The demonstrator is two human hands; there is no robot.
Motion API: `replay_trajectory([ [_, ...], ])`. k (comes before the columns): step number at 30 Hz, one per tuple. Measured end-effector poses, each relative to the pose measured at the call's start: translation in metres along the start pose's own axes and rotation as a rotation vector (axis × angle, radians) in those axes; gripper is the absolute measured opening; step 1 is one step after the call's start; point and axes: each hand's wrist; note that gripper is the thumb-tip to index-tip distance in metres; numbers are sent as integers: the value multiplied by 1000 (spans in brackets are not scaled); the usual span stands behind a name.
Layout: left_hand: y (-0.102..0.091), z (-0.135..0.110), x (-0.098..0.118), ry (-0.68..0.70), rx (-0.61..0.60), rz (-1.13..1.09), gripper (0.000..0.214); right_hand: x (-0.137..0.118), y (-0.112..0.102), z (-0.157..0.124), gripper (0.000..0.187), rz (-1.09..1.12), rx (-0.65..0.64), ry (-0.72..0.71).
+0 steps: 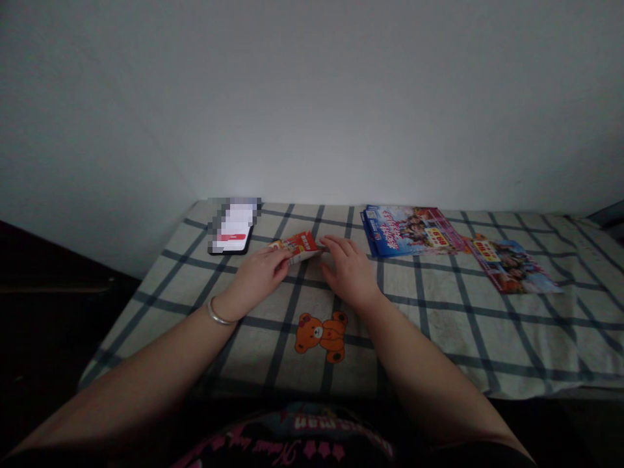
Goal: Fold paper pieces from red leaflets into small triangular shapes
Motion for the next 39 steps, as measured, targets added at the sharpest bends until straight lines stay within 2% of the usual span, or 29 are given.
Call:
replay_trajectory([
  [3,2,-1,-6,-130,48,-301,16,4,5,-1,60,49,20,70],
  [6,6,-1,-11,-239,108,-627,17,8,10,-1,60,115,-13,138],
  [9,10,0,-13,-327,151,-900,28,11,13,0,58,190,-33,175],
  [12,11,1,-13,-381,156,-1079,47,13,14,0,59,257,-35,188],
  [15,11,2,-13,-396,156,-1179,56,13,16,0,63,335,-59,225],
  [19,12,1,-12,-368,122,-1257,62,10,18,0,65,412,-89,269],
  [22,13,1,-10,-350,90,-1303,65,9,18,2,64,477,-110,225],
  [26,15,1,-7,-381,75,-1377,73,7,18,5,50,624,-158,156],
  [28,16,0,-6,-400,67,-1380,75,6,19,6,43,649,-162,157],
  [30,16,1,-6,-401,67,-1363,77,6,19,5,44,654,-163,196],
  [32,16,1,-6,-394,71,-1333,78,8,20,4,54,623,-155,274],
  [35,13,2,-4,-407,64,-1252,78,11,20,4,72,464,-99,370],
  [39,9,0,0,-451,44,-1099,79,14,20,5,78,237,-82,400],
])
Point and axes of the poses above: each hand's wrist, its own z-axis towards the middle knuckle, its own y-axis out of the palm, x = y × z, and after that the axes turned 3 degrees about -z, right-handed
